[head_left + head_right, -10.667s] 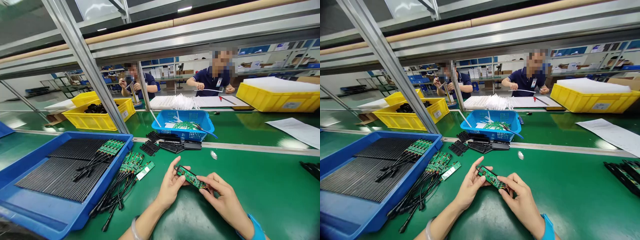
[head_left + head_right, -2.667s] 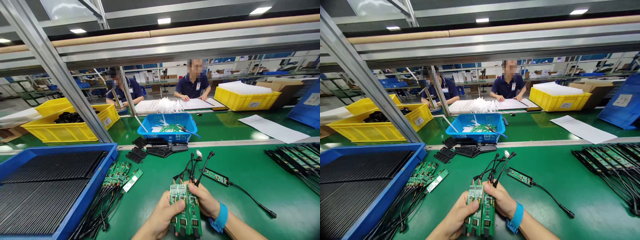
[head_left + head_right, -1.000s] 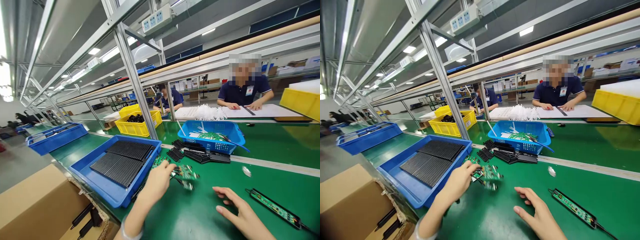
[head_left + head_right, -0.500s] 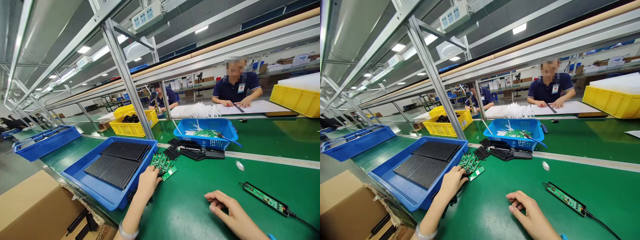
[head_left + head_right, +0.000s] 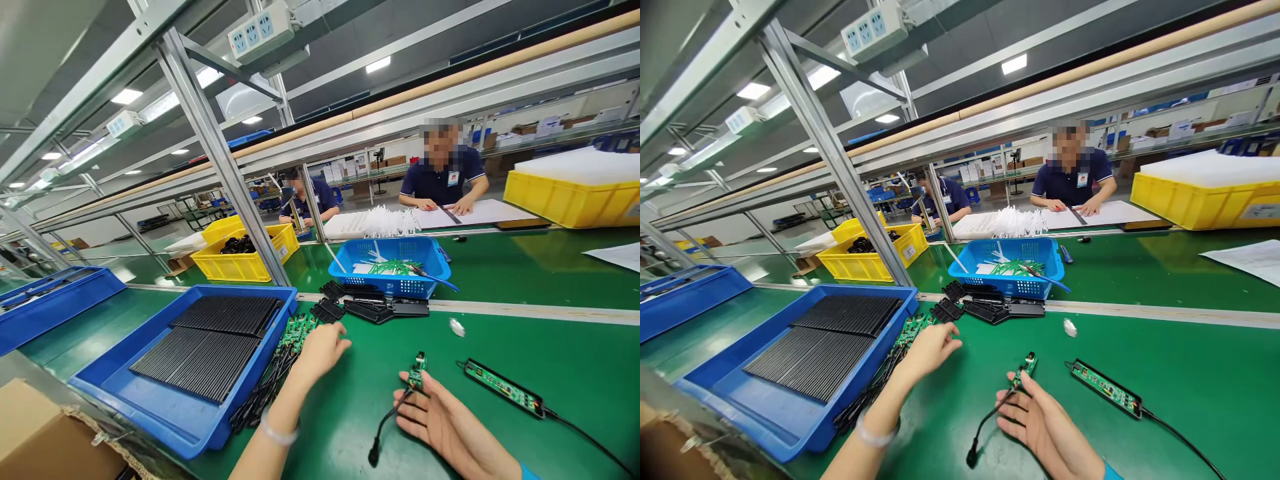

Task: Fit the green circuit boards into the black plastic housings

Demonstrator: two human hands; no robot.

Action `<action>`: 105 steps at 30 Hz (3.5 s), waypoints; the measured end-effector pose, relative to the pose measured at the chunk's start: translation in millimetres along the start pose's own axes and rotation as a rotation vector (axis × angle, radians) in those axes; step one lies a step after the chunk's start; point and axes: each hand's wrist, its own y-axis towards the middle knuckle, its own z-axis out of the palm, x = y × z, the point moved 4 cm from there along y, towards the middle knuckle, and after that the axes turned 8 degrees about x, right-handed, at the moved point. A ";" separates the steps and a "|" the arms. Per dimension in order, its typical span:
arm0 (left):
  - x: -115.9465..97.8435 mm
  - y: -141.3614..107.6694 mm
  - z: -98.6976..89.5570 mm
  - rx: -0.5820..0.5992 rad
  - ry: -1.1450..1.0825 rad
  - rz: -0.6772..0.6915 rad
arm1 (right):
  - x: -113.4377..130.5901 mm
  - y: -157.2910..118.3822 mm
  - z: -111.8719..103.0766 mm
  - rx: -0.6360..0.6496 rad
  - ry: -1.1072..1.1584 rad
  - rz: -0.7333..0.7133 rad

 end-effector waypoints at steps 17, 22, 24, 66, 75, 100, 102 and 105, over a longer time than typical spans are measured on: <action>-15.5 57.9 23.9 -0.034 0.267 -0.062 | 26.0 -10.3 -13.3 -0.169 -0.206 -0.136; 15.1 99.7 -7.8 -0.120 0.287 -0.168 | 30.2 -10.6 -9.9 -0.157 -0.275 -0.156; 27.1 120.0 -13.0 -0.120 0.281 -0.168 | 30.9 -10.3 -10.5 -0.184 -0.318 -0.149; -73.3 5.7 57.5 -0.043 -0.873 0.520 | 70.3 -28.8 6.5 -0.150 -0.749 -0.313; -56.1 -3.9 79.9 0.011 -1.812 0.330 | 56.1 -24.6 1.0 -0.209 -1.170 -0.352; -78.7 -19.9 89.7 0.025 -1.781 0.277 | 29.6 -15.9 -5.6 -0.193 -1.155 -0.243; -79.9 -21.0 92.4 0.079 -1.806 0.245 | 24.9 -12.2 -1.5 -0.080 -1.069 -0.164; -82.4 -22.8 94.7 0.106 -1.804 0.230 | 19.6 -9.1 0.2 -0.036 -1.041 -0.118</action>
